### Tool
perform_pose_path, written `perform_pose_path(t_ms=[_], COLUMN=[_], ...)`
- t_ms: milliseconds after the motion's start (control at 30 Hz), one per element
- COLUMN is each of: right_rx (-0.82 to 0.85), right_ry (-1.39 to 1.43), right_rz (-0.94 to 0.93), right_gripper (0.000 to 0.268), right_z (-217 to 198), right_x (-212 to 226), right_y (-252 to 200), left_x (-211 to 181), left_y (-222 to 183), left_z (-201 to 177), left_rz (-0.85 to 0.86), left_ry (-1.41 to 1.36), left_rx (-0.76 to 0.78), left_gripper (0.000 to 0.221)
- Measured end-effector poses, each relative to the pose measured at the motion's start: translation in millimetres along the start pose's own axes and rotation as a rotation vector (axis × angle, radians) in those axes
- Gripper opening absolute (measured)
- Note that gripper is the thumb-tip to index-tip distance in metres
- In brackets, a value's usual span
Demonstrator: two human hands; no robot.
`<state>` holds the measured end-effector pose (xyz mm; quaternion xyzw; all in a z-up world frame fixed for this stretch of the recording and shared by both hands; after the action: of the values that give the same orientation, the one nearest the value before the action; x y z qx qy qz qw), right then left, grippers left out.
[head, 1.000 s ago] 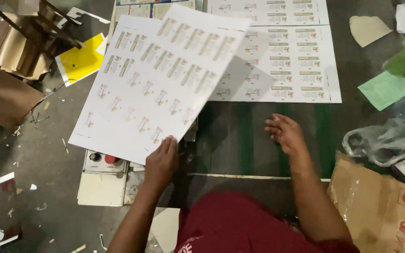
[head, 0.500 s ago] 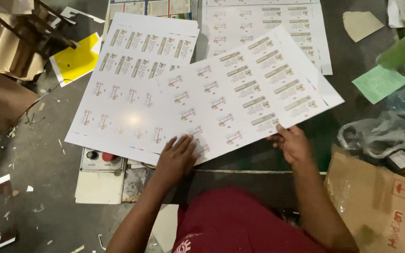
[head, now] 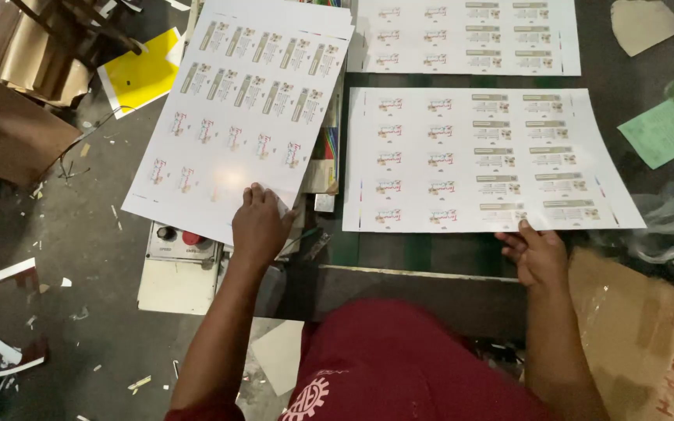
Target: Flipping through a stack of printed sheets on a machine in a print shop to check alignment or quality.
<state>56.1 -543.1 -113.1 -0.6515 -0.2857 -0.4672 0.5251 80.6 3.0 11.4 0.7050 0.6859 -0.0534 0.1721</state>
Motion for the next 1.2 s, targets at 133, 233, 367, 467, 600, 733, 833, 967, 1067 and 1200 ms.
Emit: perform_pose_path(t_ms=[133, 233, 367, 467, 600, 733, 833, 967, 1067, 1200], right_rx=[0.0, 0.035, 0.077, 0.106, 0.074, 0.191, 0.403, 0.535, 0.431, 0.345], right_ry=[0.04, 0.05, 0.095, 0.15, 0.132, -0.012, -0.162, -0.129, -0.181, -0.101], right_rz=[0.021, -0.025, -0.015, 0.0, 0.09, 0.06, -0.02, -0.011, -0.011, 0.038], right_gripper=[0.032, 0.032, 0.031, 0.029, 0.029, 0.049, 0.052, 0.047, 0.039, 0.035], right_z=[29.1, 42.0, 50.3, 49.7, 44.5, 78.7, 138.8, 168.2, 143.1, 116.0], right_x=[4.7, 15.9, 20.8, 15.5, -2.6, 0.9, 57.1, 88.1, 63.8, 56.6], right_y=[15.2, 38.9, 90.4, 123.0, 114.1, 76.5, 24.2, -2.9, 19.8, 11.9], left_x=[-16.7, -14.9, -19.8, -21.3, -30.8, -53.4, -71.8, -86.4, -97.7, -99.6], left_y=[6.1, 5.5, 4.3, -2.0, -27.5, -51.1, -60.7, -69.5, -72.5, -76.8], left_z=[-26.6, -24.8, -33.4, -40.0, -51.8, -37.8, -18.9, 3.0, 5.2, 15.2], left_rz=[-0.144, -0.104, -0.006, -0.009, 0.143, 0.367, 0.52, 0.668, 0.697, 0.724], left_ry=[-0.116, 0.0, -0.083, -0.143, -0.277, -0.259, -0.277, -0.248, -0.215, -0.217], left_rx=[0.234, 0.218, 0.089, 0.023, -0.223, -0.312, -0.197, -0.157, -0.034, 0.063], left_gripper=[0.036, 0.022, 0.018, 0.016, 0.024, 0.036, 0.046, 0.044, 0.051, 0.047])
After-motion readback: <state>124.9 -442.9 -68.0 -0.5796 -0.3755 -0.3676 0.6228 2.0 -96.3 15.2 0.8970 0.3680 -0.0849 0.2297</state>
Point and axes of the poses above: each hand's wrist, its own y-axis towards the middle knuckle, its own z-axis out of the palm, x = y × z, the point moved 8 cm from there along y, towards the middle knuckle, and after that the axes turned 10 degrees about -y, right-handed, at the moved point
